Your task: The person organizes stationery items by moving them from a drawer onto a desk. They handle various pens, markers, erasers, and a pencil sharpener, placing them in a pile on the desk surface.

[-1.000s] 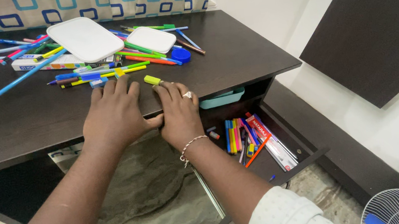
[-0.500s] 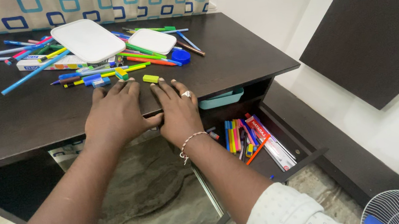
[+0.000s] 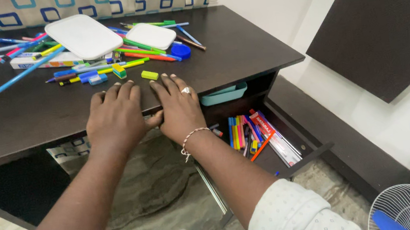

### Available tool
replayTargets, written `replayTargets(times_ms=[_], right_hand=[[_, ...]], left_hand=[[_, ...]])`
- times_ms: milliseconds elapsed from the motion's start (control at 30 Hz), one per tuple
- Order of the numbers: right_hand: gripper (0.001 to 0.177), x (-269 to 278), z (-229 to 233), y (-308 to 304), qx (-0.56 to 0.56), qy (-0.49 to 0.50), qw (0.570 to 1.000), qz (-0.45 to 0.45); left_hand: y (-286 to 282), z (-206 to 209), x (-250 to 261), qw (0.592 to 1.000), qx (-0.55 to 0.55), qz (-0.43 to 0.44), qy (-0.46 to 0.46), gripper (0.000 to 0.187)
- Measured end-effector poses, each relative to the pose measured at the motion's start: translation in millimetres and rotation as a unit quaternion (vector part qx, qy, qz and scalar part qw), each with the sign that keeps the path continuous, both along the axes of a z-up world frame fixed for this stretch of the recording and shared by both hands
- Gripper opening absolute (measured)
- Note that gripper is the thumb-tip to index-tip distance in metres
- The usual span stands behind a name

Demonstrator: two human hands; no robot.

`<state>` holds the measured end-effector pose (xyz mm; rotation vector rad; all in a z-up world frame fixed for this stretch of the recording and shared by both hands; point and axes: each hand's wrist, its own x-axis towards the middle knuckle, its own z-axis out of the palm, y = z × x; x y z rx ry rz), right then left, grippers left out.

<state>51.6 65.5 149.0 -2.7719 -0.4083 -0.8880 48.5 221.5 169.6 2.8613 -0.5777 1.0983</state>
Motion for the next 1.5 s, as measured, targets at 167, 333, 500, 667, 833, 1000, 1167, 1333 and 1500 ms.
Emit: replayTargets(times_ms=[167, 333, 500, 667, 833, 1000, 1167, 1333, 1500], right_hand=[[0.085, -4, -1, -3, -0.003, -0.006, 1.0, 0.017], [0.09, -12, -7, -6, -0.033, -0.028, 0.999, 0.026], [0.096, -32, -9, -11, -0.037, -0.013, 0.998, 0.045], [0.1, -48, -13, -31, -0.021, -0.008, 0.996, 0.084], [0.081, -53, -41, -64, -0.034, 0.034, 0.994, 0.099], [0.078, -86, -99, -110, -0.043, 0.203, 0.978, 0.009], [0.056, -99, -134, -144, 0.084, 0.369, 0.917, -0.124], [0.05, -88, -157, -151, 0.016, 0.415, 0.899, -0.142], [0.06, -88, -153, -145, -0.005, 0.456, 0.877, -0.152]], left_hand=[[2, -3, -1, 1.0, 0.016, 0.004, 0.004, 0.079], [-1, -7, 1, 1.0, 0.014, 0.018, -0.011, 0.08], [-5, -21, -4, 0.998, 0.004, 0.05, -0.043, 0.077], [-28, -44, -18, 0.997, -0.031, 0.059, -0.04, 0.076], [-63, -65, -39, 0.998, -0.009, 0.029, -0.057, 0.08], [-108, -90, -48, 0.98, -0.119, -0.155, 0.043, 0.078], [-156, -144, -49, 0.92, 0.037, -0.189, 0.341, 0.076], [-171, -172, -43, 0.883, 0.084, -0.102, 0.45, 0.06], [-190, -178, -25, 0.877, 0.075, -0.072, 0.468, 0.061]])
